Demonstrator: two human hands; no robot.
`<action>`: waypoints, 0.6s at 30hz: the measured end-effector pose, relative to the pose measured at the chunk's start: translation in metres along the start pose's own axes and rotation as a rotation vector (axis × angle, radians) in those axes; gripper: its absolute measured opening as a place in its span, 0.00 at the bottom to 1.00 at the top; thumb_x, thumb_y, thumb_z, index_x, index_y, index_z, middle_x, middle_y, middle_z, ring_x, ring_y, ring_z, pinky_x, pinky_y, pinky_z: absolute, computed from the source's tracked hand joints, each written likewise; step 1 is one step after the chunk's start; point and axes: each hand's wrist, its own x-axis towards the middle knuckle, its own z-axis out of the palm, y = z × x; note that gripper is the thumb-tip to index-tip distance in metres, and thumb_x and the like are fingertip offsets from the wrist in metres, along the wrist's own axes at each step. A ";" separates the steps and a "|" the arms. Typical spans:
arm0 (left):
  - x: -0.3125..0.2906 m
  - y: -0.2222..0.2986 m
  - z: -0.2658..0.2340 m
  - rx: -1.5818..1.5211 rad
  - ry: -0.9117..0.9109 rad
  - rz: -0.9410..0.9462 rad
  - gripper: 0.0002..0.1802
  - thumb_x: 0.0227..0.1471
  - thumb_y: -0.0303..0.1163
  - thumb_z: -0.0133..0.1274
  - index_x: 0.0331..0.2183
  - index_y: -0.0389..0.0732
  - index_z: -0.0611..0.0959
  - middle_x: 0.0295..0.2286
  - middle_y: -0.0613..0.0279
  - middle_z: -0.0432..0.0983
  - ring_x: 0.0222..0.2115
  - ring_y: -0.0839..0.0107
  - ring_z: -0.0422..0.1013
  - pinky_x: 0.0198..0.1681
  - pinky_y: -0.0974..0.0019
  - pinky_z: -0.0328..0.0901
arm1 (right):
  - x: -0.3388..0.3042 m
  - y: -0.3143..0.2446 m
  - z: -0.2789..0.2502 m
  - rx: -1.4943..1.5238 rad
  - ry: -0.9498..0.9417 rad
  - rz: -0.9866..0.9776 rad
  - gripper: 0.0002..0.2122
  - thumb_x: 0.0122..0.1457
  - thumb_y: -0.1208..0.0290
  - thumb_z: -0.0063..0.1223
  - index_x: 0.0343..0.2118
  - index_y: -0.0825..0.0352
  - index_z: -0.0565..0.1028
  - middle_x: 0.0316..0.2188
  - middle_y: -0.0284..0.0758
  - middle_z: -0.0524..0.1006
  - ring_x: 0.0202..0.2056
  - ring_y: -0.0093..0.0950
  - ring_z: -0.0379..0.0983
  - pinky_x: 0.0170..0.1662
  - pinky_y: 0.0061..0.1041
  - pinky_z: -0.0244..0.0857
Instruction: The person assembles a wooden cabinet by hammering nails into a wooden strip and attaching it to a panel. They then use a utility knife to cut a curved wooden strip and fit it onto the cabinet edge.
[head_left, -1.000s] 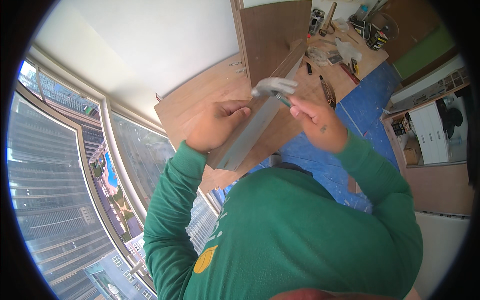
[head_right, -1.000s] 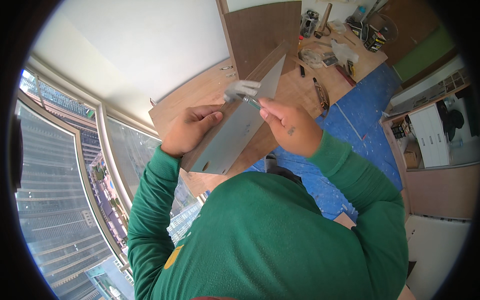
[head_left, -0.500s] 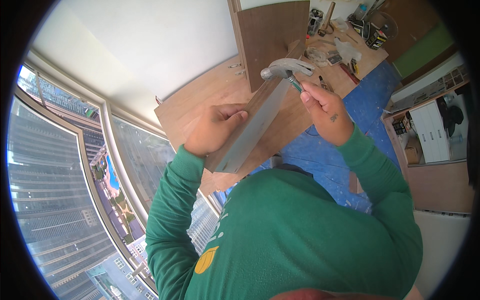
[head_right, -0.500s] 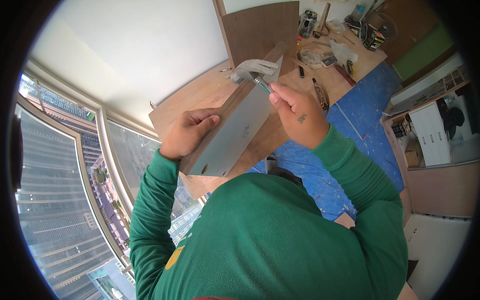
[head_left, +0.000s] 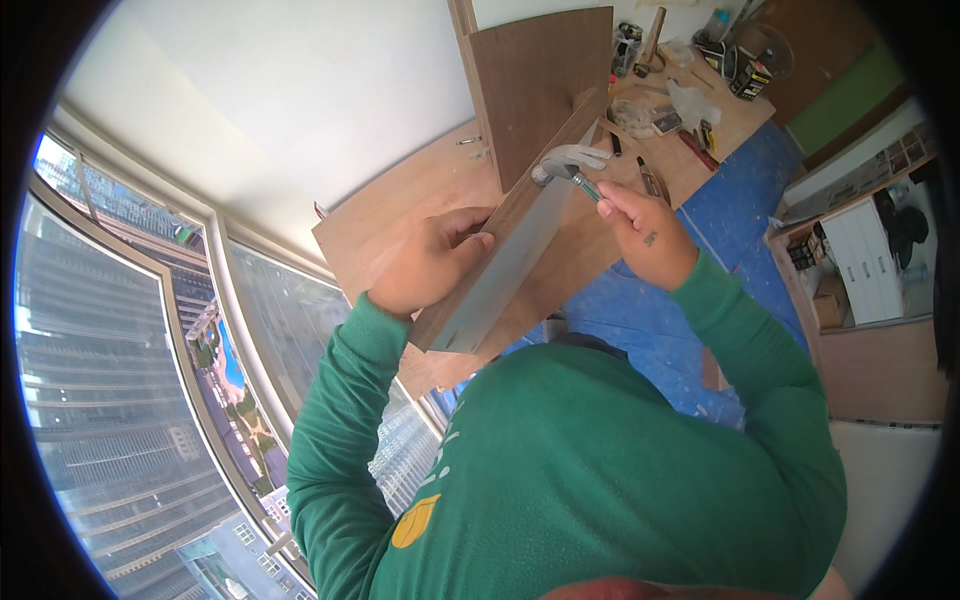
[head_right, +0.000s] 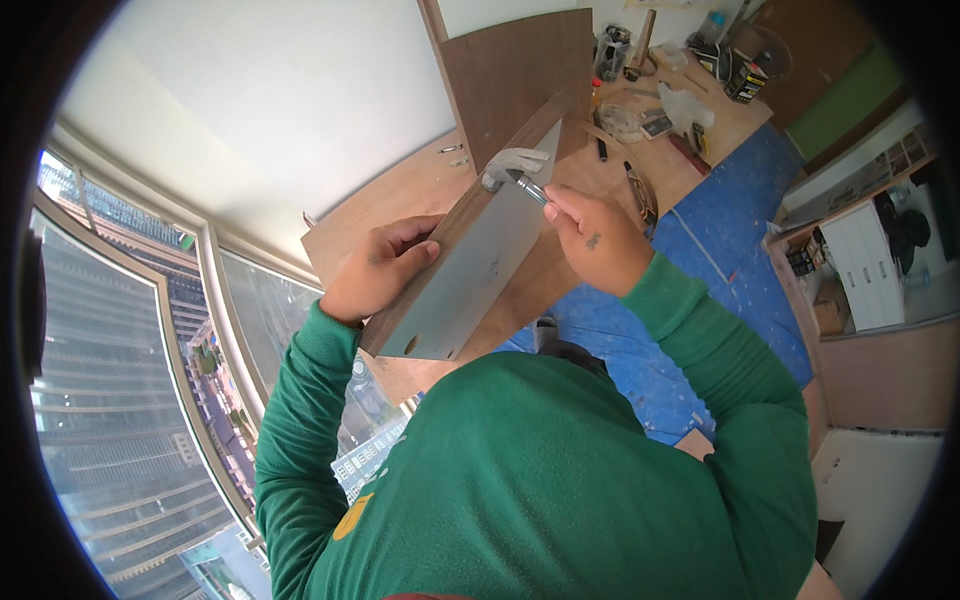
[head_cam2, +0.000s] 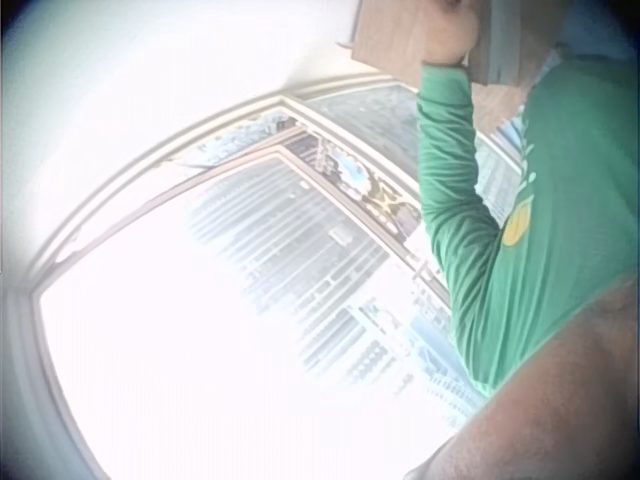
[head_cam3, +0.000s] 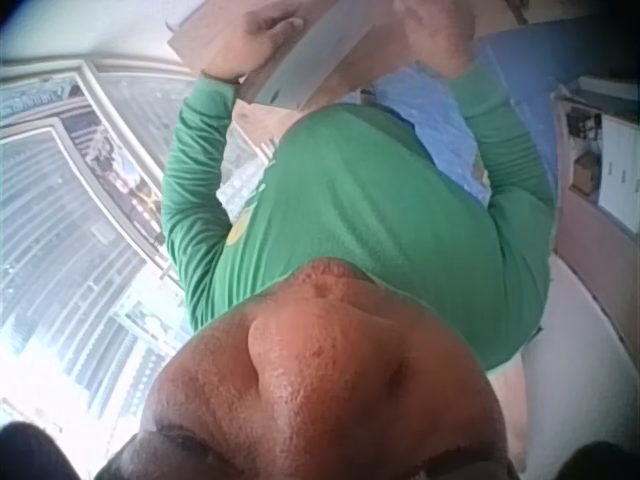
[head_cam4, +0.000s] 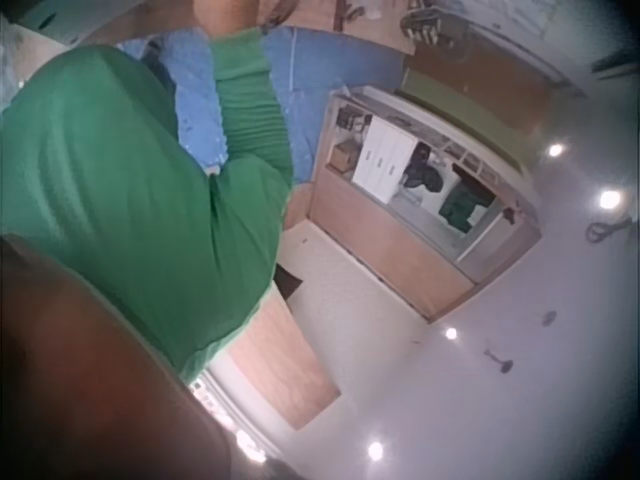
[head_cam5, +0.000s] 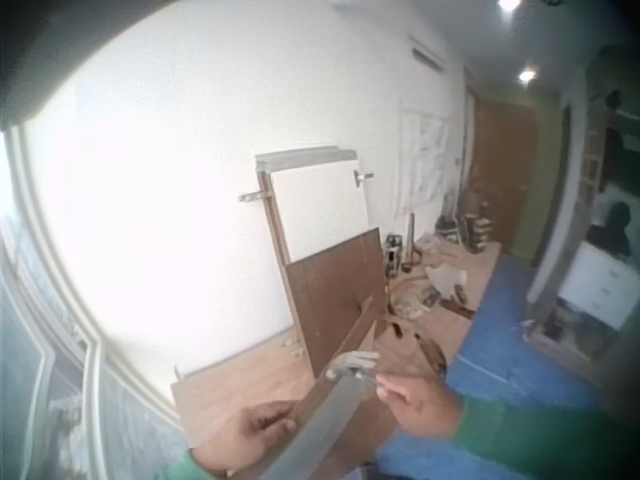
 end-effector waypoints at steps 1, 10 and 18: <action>0.007 0.002 -0.004 0.062 -0.018 0.028 0.21 0.67 0.34 0.51 0.57 0.37 0.80 0.42 0.57 0.83 0.39 0.75 0.77 0.46 0.67 0.72 | -0.001 0.005 0.004 0.009 0.037 -0.043 0.15 0.71 0.70 0.50 0.54 0.76 0.74 0.31 0.44 0.77 0.32 0.29 0.72 0.39 0.28 0.67; 0.056 0.011 0.009 0.181 -0.050 -0.016 0.23 0.66 0.37 0.46 0.59 0.42 0.79 0.44 0.51 0.83 0.44 0.63 0.78 0.51 0.61 0.70 | 0.000 0.007 -0.003 0.078 0.110 -0.032 0.14 0.71 0.71 0.49 0.52 0.76 0.74 0.28 0.47 0.77 0.28 0.31 0.72 0.36 0.30 0.67; 0.059 0.008 0.013 0.165 0.003 0.000 0.23 0.65 0.35 0.47 0.58 0.40 0.80 0.42 0.52 0.83 0.41 0.64 0.79 0.50 0.62 0.70 | 0.013 0.032 0.004 -0.010 0.211 -0.242 0.14 0.71 0.70 0.49 0.52 0.74 0.75 0.28 0.47 0.78 0.27 0.32 0.73 0.35 0.30 0.68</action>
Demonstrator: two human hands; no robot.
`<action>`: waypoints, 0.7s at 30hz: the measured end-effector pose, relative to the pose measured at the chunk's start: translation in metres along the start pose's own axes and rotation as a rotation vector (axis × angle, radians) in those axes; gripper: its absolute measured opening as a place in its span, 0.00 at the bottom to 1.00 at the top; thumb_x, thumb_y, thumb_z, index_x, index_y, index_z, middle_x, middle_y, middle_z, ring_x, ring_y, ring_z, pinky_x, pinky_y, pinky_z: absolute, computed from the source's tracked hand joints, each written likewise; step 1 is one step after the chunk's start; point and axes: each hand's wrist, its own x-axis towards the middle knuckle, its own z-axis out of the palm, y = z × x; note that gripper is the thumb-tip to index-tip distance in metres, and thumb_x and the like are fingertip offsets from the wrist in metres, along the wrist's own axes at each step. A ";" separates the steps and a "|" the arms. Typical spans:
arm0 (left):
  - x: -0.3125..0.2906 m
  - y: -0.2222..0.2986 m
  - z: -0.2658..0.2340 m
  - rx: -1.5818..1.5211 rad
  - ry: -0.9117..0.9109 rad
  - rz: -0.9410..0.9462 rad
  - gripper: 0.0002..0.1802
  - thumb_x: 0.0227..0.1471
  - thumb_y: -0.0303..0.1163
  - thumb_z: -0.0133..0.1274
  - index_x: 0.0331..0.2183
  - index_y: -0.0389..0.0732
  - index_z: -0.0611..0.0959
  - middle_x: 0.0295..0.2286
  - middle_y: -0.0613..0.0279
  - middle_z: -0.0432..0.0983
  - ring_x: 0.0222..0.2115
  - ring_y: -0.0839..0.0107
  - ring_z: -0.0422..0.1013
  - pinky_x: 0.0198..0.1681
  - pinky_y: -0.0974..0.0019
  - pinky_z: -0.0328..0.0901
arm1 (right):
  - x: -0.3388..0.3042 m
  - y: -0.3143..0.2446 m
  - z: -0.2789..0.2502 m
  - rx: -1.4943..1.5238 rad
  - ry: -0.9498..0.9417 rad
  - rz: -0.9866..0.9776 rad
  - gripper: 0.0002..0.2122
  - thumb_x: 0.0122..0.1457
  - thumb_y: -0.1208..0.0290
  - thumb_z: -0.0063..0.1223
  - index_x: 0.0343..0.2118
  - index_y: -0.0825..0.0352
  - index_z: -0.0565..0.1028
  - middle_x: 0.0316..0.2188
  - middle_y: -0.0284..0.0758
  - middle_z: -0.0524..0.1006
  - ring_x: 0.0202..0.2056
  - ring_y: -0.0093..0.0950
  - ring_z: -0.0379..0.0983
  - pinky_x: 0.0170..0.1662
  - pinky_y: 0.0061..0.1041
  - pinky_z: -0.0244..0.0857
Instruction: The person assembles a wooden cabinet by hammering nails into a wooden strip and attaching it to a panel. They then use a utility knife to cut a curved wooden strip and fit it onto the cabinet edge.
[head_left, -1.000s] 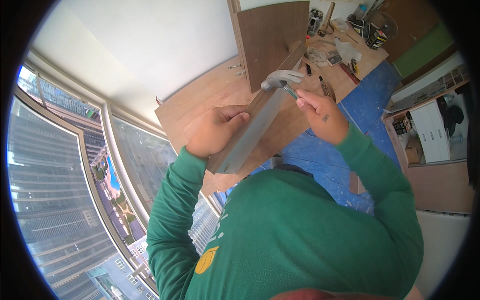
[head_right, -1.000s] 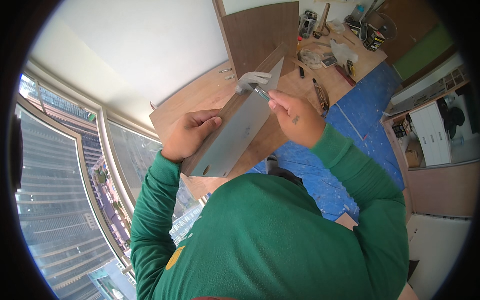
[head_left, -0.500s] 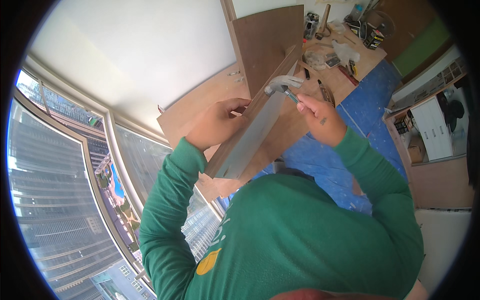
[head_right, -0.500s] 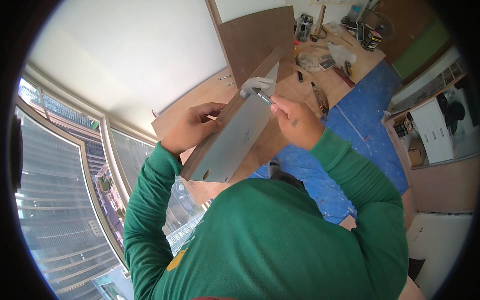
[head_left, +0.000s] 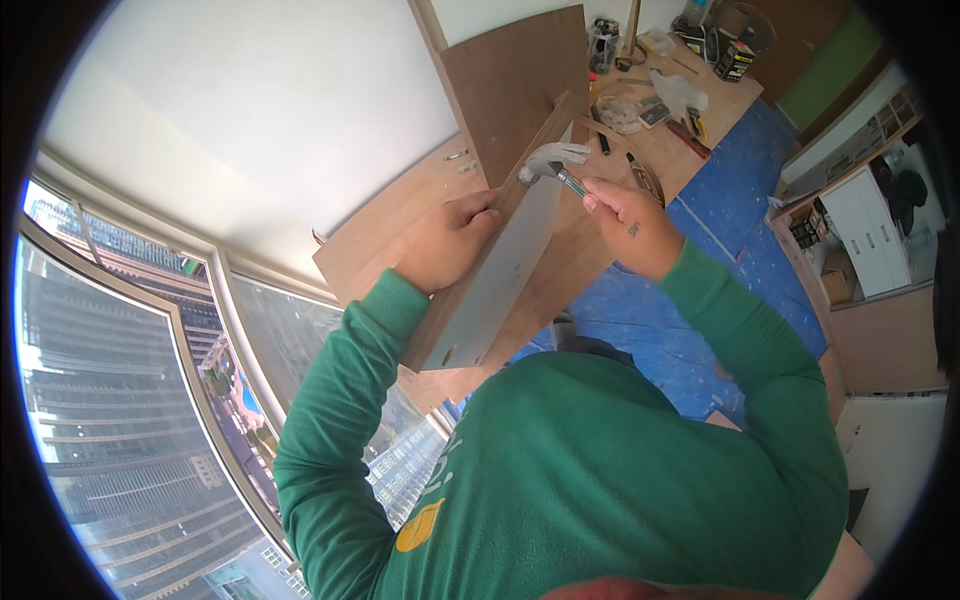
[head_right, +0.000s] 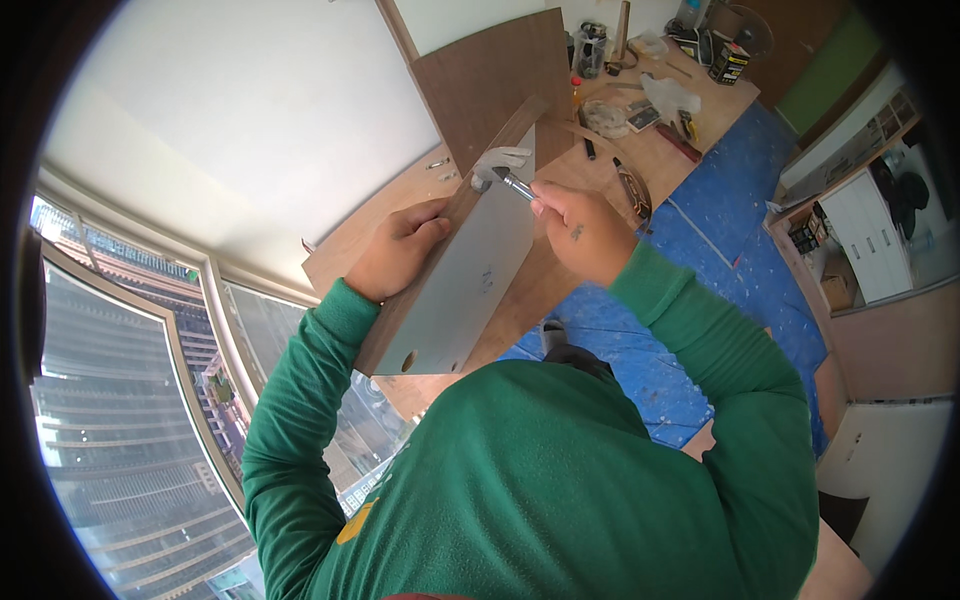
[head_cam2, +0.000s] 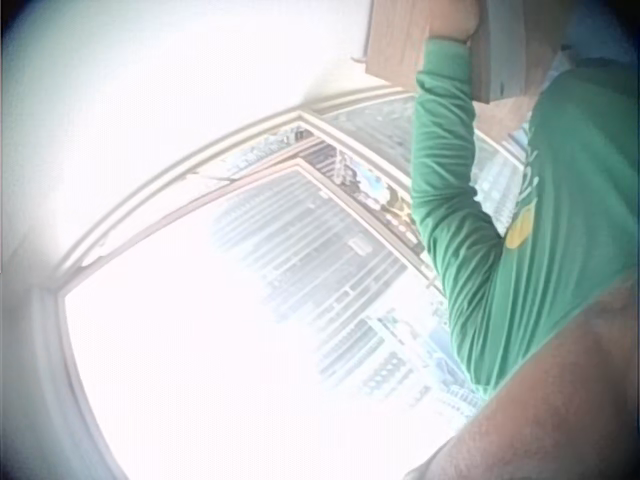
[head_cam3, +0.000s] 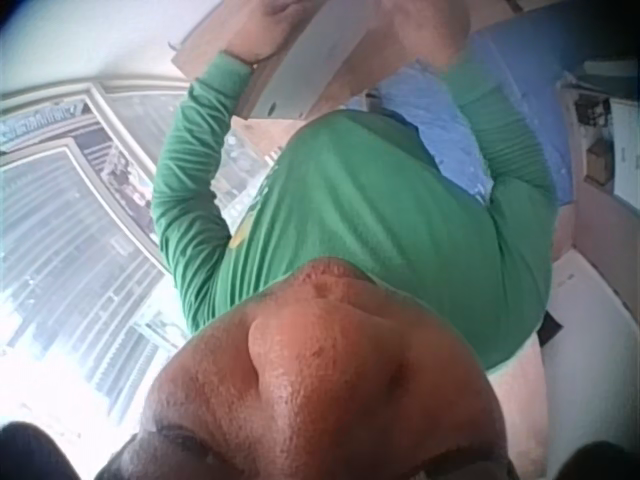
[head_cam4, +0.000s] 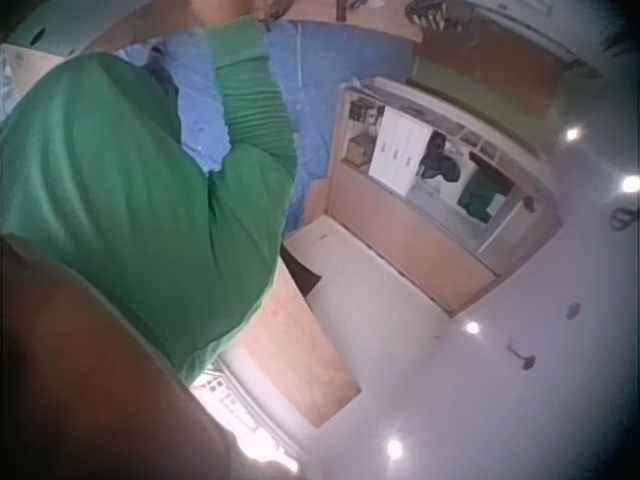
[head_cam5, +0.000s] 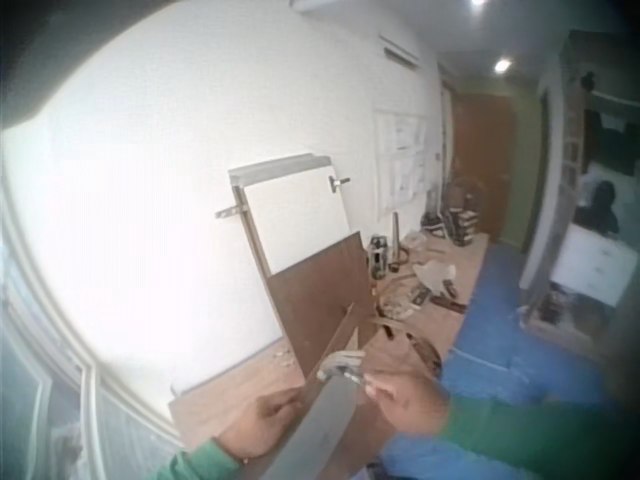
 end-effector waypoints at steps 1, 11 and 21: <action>-0.001 0.000 -0.001 -0.011 0.005 -0.012 0.23 0.65 0.35 0.47 0.58 0.40 0.80 0.42 0.52 0.83 0.41 0.65 0.79 0.49 0.62 0.70 | 0.004 -0.004 -0.012 -0.004 -0.066 0.099 0.14 0.71 0.70 0.49 0.53 0.74 0.75 0.29 0.48 0.78 0.28 0.33 0.74 0.36 0.31 0.68; -0.003 0.000 0.002 -0.045 -0.006 0.015 0.23 0.67 0.31 0.48 0.60 0.33 0.77 0.39 0.57 0.83 0.39 0.75 0.76 0.47 0.68 0.70 | 0.012 -0.008 -0.016 0.042 -0.056 0.124 0.15 0.70 0.71 0.50 0.53 0.76 0.75 0.31 0.49 0.79 0.29 0.33 0.74 0.37 0.31 0.68; 0.022 0.008 -0.005 -0.037 -0.058 -0.038 0.24 0.65 0.34 0.51 0.59 0.34 0.78 0.43 0.55 0.82 0.42 0.71 0.77 0.49 0.66 0.70 | 0.009 -0.009 -0.022 0.025 -0.197 0.342 0.20 0.72 0.68 0.50 0.59 0.78 0.71 0.49 0.45 0.82 0.49 0.29 0.77 0.54 0.25 0.68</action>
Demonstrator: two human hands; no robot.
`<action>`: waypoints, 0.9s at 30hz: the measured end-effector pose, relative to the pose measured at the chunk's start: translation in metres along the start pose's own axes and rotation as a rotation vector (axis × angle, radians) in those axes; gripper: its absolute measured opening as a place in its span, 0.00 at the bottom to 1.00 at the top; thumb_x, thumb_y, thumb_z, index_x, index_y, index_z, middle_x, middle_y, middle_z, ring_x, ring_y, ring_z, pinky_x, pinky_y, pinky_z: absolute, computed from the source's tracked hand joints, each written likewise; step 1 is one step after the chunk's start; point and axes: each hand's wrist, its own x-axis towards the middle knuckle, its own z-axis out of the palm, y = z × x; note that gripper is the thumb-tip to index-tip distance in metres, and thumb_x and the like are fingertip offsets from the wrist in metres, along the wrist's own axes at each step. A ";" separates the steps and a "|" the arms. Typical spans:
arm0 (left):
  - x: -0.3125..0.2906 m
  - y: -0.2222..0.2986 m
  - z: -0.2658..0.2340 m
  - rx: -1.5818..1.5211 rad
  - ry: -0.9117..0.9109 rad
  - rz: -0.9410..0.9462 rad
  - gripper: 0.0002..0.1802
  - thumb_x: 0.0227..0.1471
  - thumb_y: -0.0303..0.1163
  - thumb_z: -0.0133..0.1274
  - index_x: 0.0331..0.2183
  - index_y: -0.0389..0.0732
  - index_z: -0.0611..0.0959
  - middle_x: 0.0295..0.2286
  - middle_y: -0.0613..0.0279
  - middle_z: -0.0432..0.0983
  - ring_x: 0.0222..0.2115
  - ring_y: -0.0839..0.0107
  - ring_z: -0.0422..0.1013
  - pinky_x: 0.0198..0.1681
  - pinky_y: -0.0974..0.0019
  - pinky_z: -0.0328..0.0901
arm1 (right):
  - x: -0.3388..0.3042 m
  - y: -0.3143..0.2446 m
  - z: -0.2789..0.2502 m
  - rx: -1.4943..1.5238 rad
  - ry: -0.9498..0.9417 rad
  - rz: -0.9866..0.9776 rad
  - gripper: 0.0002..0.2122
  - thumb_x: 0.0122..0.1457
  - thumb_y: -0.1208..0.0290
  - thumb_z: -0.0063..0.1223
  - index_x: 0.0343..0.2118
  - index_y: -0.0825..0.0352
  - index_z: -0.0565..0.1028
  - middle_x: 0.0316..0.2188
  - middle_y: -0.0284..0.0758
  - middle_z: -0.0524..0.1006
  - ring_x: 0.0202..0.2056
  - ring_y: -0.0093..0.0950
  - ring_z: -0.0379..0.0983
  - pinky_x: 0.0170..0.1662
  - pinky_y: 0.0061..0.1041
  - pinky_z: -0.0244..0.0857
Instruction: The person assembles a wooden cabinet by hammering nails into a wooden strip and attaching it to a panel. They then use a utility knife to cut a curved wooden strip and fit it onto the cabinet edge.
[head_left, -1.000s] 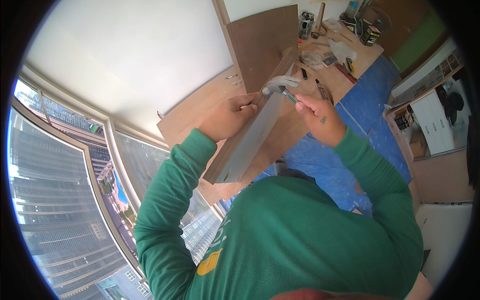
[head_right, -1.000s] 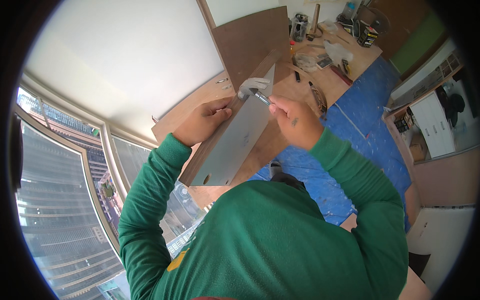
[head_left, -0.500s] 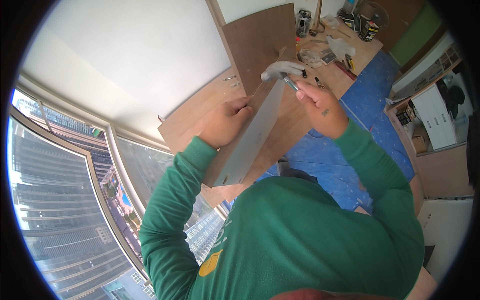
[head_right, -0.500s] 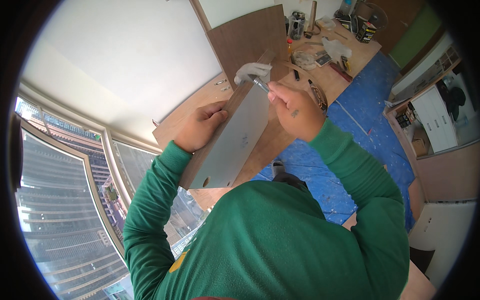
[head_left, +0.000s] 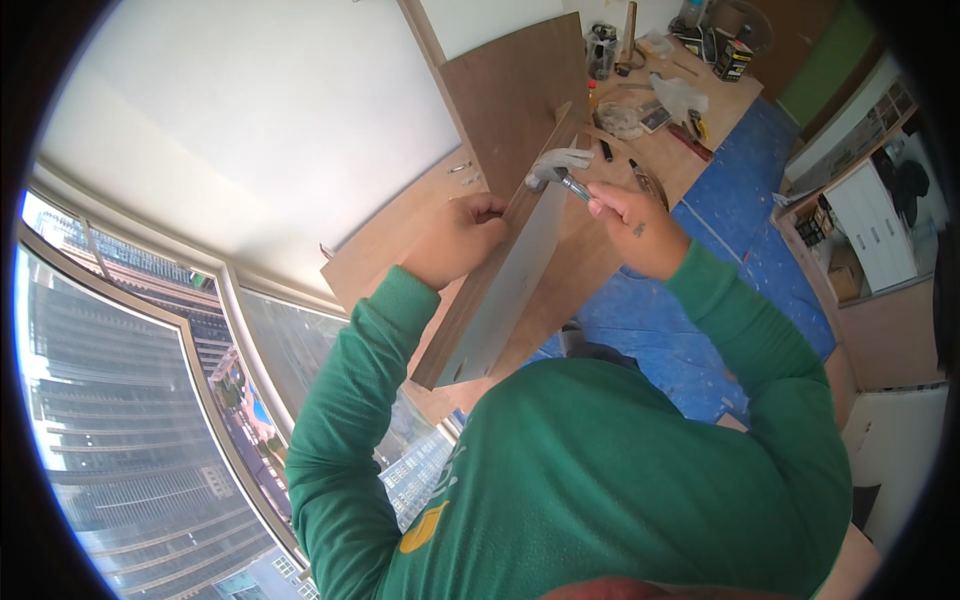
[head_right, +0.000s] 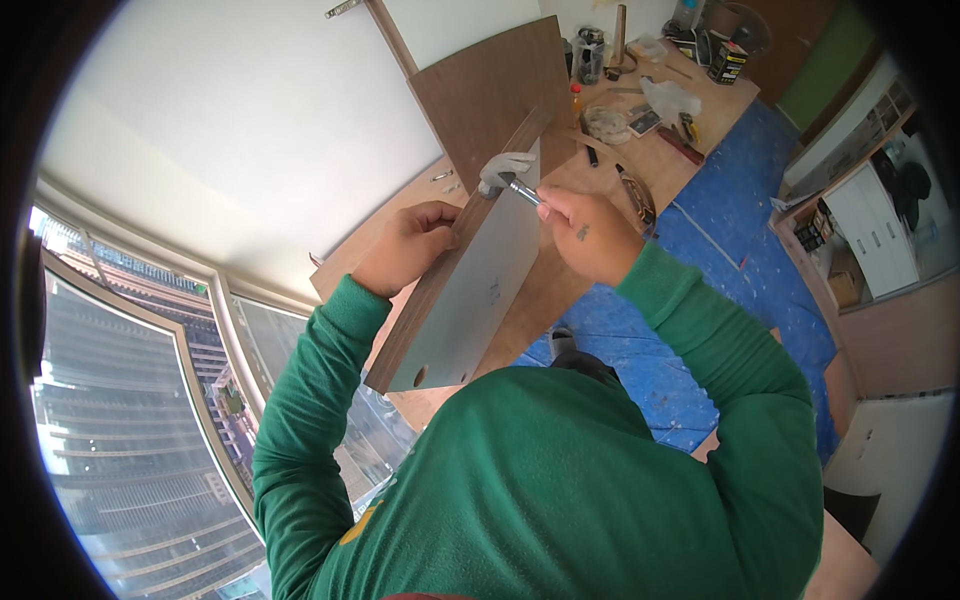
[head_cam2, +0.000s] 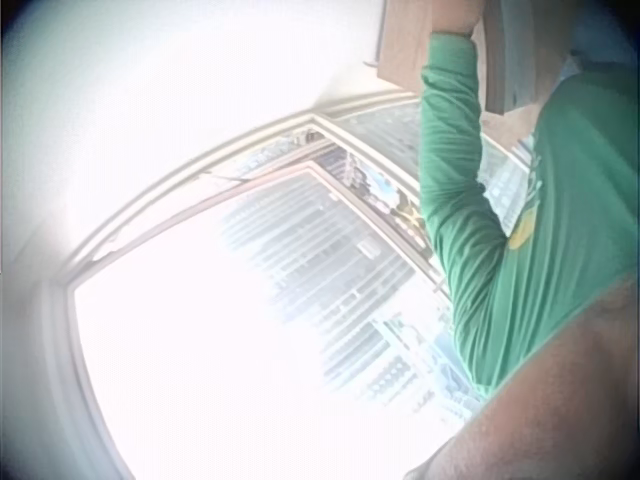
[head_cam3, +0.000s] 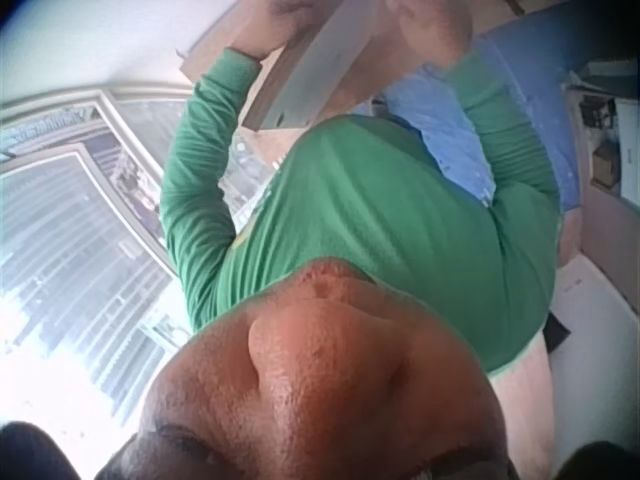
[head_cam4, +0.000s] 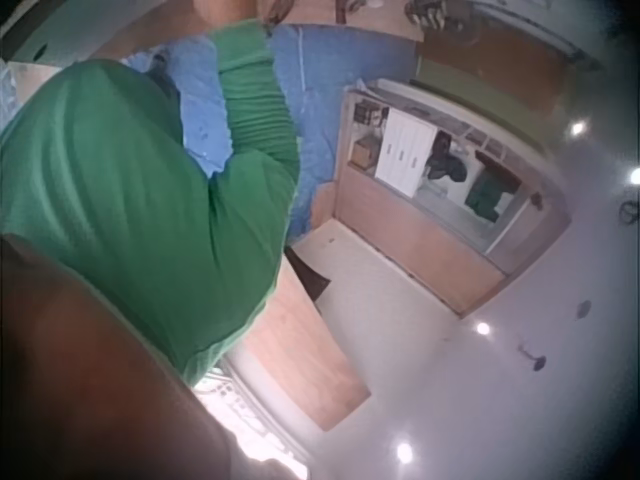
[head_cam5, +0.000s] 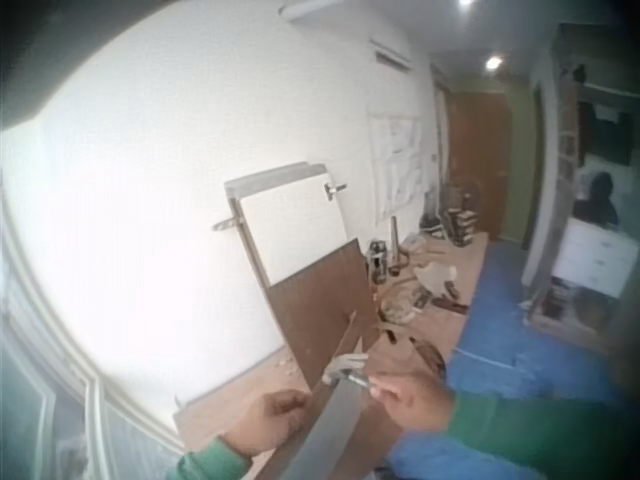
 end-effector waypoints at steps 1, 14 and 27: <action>0.009 0.003 0.001 0.015 0.028 0.010 0.25 0.64 0.35 0.52 0.59 0.35 0.78 0.43 0.54 0.83 0.43 0.69 0.77 0.50 0.65 0.70 | -0.001 0.005 0.003 0.009 0.012 -0.021 0.20 0.72 0.68 0.50 0.59 0.78 0.71 0.49 0.45 0.82 0.49 0.28 0.78 0.54 0.25 0.68; 0.038 0.005 0.022 -0.046 0.026 0.056 0.23 0.64 0.33 0.52 0.59 0.38 0.79 0.41 0.57 0.83 0.41 0.71 0.77 0.49 0.65 0.69 | 0.013 0.027 -0.001 -0.012 0.137 -0.160 0.19 0.73 0.66 0.48 0.59 0.76 0.72 0.35 0.32 0.77 0.38 0.19 0.69 0.46 0.22 0.67; 0.035 0.003 0.021 -0.100 0.019 0.036 0.26 0.65 0.34 0.52 0.61 0.36 0.76 0.40 0.59 0.82 0.37 0.76 0.76 0.44 0.68 0.71 | 0.033 0.017 -0.027 0.004 0.189 -0.115 0.15 0.73 0.67 0.48 0.54 0.72 0.75 0.27 0.27 0.70 0.31 0.18 0.63 0.35 0.24 0.61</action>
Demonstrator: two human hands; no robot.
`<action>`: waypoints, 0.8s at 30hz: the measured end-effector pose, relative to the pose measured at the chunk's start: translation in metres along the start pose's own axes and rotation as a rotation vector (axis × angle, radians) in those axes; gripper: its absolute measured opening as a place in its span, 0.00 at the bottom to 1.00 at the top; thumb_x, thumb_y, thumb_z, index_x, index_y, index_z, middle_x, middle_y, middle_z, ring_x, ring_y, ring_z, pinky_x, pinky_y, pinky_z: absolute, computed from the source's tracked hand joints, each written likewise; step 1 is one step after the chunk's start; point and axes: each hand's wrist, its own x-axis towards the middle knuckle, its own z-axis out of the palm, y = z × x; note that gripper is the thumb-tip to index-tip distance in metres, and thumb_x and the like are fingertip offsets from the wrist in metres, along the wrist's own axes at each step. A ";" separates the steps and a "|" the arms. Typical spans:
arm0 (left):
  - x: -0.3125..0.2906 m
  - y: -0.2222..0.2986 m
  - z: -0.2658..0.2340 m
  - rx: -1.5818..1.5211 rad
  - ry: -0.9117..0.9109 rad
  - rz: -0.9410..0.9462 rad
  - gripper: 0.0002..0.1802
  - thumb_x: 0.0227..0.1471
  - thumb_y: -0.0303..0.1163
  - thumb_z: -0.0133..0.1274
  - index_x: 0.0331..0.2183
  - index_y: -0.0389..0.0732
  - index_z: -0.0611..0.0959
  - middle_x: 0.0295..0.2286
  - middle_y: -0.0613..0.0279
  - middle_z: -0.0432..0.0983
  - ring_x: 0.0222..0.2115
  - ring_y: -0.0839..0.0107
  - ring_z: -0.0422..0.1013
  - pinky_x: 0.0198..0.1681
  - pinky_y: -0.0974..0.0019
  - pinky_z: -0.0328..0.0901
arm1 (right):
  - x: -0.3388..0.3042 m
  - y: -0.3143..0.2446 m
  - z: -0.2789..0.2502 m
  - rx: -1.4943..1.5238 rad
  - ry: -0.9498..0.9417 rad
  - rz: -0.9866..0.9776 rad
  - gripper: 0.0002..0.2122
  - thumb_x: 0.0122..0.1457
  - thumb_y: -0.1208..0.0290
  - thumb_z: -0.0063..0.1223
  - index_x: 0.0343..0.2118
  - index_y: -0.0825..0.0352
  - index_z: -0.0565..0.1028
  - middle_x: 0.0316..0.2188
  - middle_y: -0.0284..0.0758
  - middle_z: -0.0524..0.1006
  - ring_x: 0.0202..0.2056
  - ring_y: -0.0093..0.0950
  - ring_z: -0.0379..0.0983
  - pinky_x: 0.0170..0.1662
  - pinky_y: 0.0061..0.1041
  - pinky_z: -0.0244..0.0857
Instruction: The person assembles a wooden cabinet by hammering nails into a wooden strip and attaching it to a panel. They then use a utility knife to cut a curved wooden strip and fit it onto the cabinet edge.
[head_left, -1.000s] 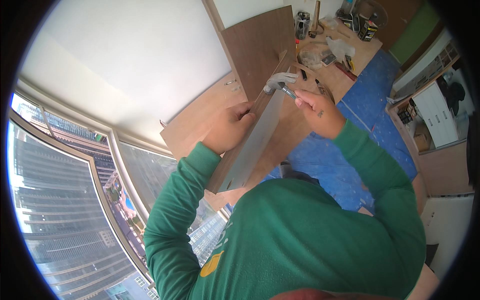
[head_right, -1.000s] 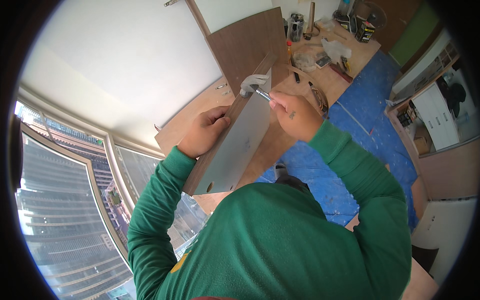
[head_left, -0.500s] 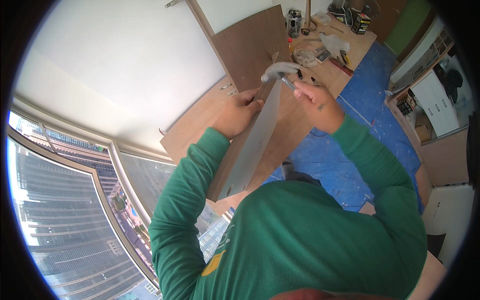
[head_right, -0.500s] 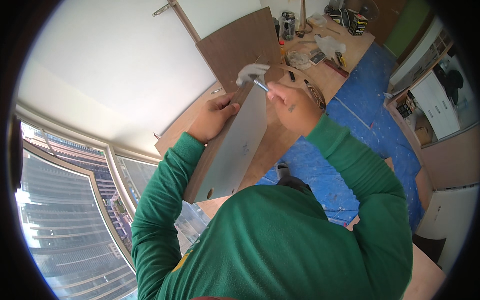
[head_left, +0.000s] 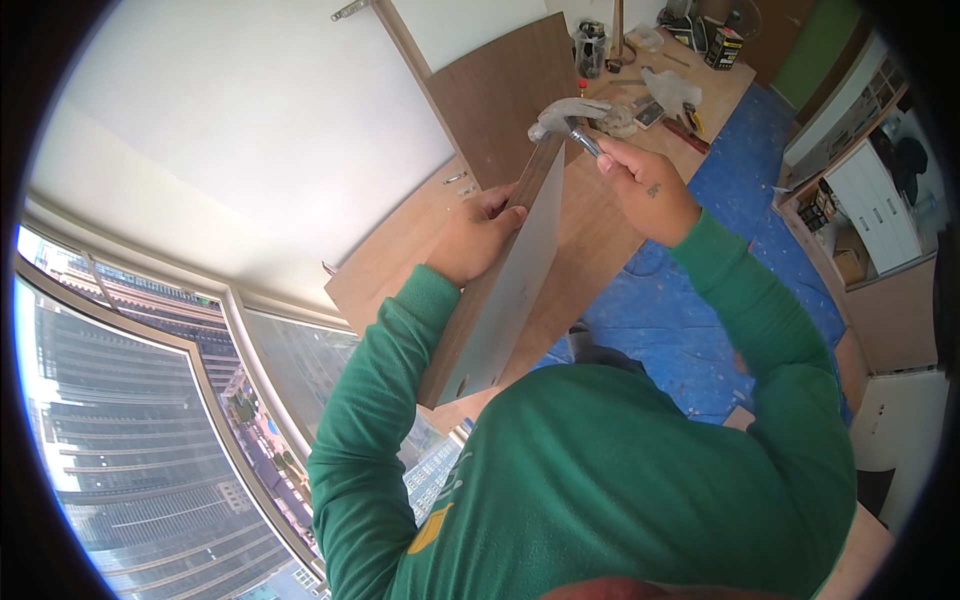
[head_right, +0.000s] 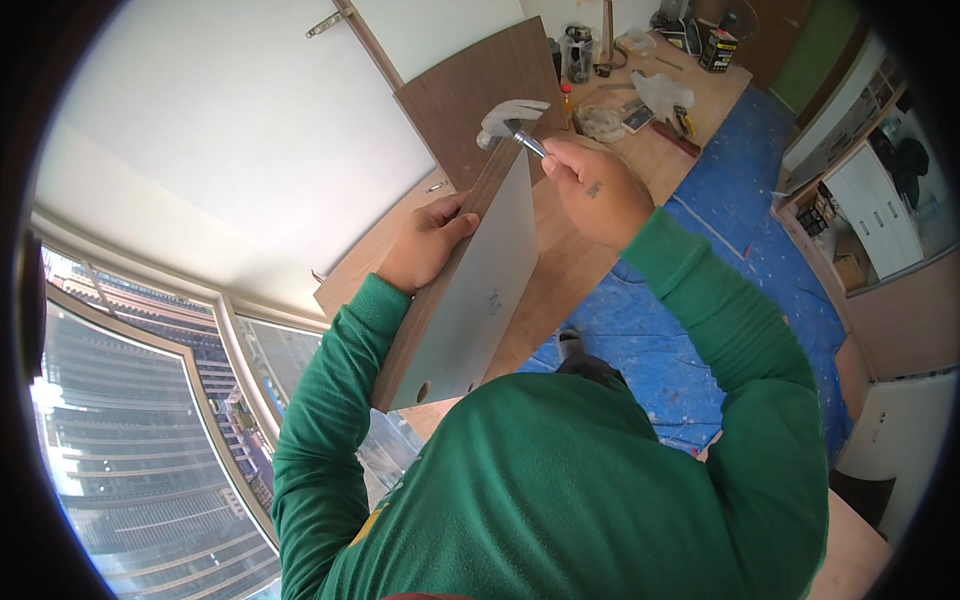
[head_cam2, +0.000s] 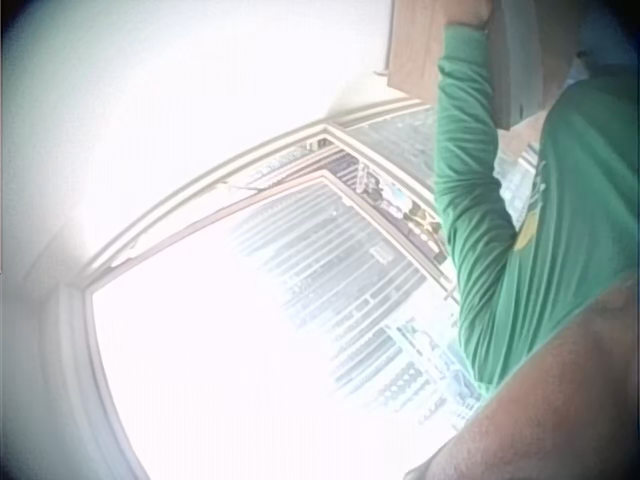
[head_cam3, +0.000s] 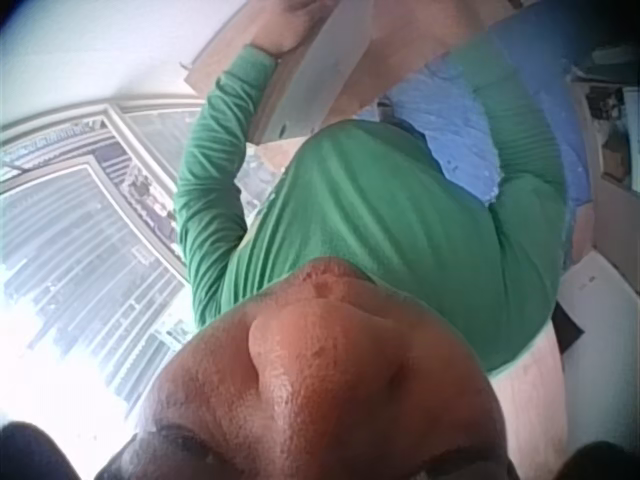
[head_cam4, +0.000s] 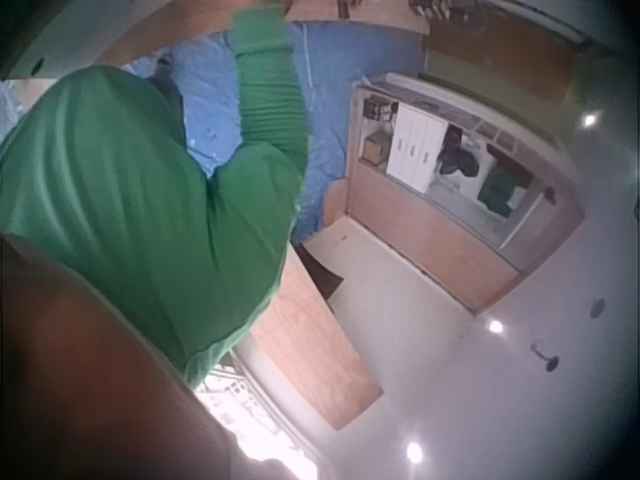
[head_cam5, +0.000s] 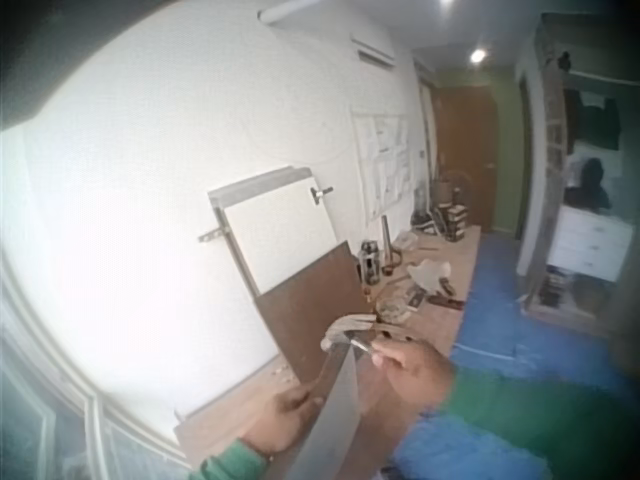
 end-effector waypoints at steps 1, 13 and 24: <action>0.000 0.000 0.001 -0.003 0.002 -0.002 0.26 0.65 0.34 0.52 0.61 0.36 0.76 0.40 0.59 0.82 0.37 0.76 0.76 0.45 0.68 0.71 | 0.000 0.012 0.009 0.013 0.052 -0.057 0.14 0.72 0.68 0.48 0.52 0.73 0.76 0.27 0.27 0.70 0.30 0.18 0.63 0.34 0.24 0.61; 0.036 0.014 0.005 0.232 0.015 -0.042 0.29 0.63 0.40 0.54 0.61 0.38 0.75 0.45 0.48 0.82 0.45 0.60 0.78 0.52 0.60 0.69 | 0.009 0.022 0.006 0.014 0.033 0.092 0.15 0.69 0.67 0.51 0.51 0.73 0.77 0.33 0.47 0.80 0.33 0.34 0.77 0.39 0.32 0.68; 0.043 0.005 0.014 0.151 -0.015 -0.013 0.29 0.65 0.41 0.51 0.62 0.39 0.74 0.44 0.49 0.82 0.46 0.61 0.77 0.53 0.60 0.68 | 0.013 0.038 -0.008 0.001 0.070 0.085 0.14 0.71 0.67 0.48 0.52 0.69 0.76 0.30 0.44 0.77 0.32 0.33 0.73 0.39 0.33 0.66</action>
